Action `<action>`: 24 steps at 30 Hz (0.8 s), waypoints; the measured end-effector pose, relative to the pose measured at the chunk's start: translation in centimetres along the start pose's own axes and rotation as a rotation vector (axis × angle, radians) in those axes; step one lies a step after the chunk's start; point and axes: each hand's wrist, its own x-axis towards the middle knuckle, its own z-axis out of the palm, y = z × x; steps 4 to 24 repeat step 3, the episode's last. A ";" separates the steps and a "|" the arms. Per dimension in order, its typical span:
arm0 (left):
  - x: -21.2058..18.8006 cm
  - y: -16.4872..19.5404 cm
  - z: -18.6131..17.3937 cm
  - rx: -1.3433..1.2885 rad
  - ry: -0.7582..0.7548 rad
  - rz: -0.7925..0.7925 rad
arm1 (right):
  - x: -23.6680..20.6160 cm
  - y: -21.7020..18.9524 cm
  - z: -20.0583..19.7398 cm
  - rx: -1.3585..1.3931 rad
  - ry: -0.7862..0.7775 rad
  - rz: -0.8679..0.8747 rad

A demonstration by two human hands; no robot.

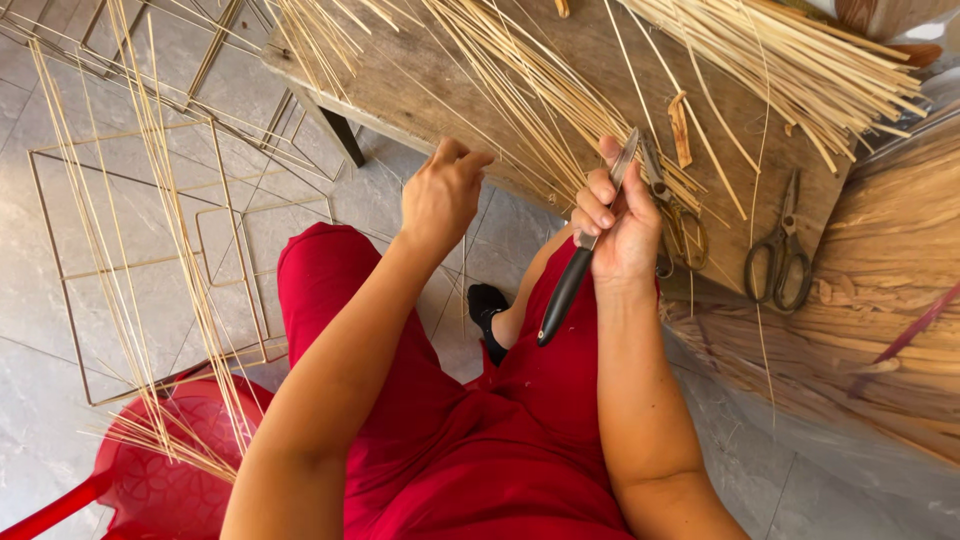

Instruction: The person sits on a low red chair and repeatedly picks up thin bamboo sticks from a pile on a wooden bench. Using a small knife, they sharpen one end of each stick and then place the finished stick into a metal wire rack on the floor. The process is repeated continuously.

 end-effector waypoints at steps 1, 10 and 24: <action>1.1 -1.0 1.6 0.050 -0.035 0.011 | 0.2 0.2 0.0 -0.013 0.003 0.005; 2.9 -3.0 4.6 0.151 -0.105 0.034 | 0.5 0.6 0.0 -0.037 0.007 0.016; 2.9 -3.0 4.6 0.151 -0.105 0.034 | 0.5 0.6 0.0 -0.037 0.007 0.016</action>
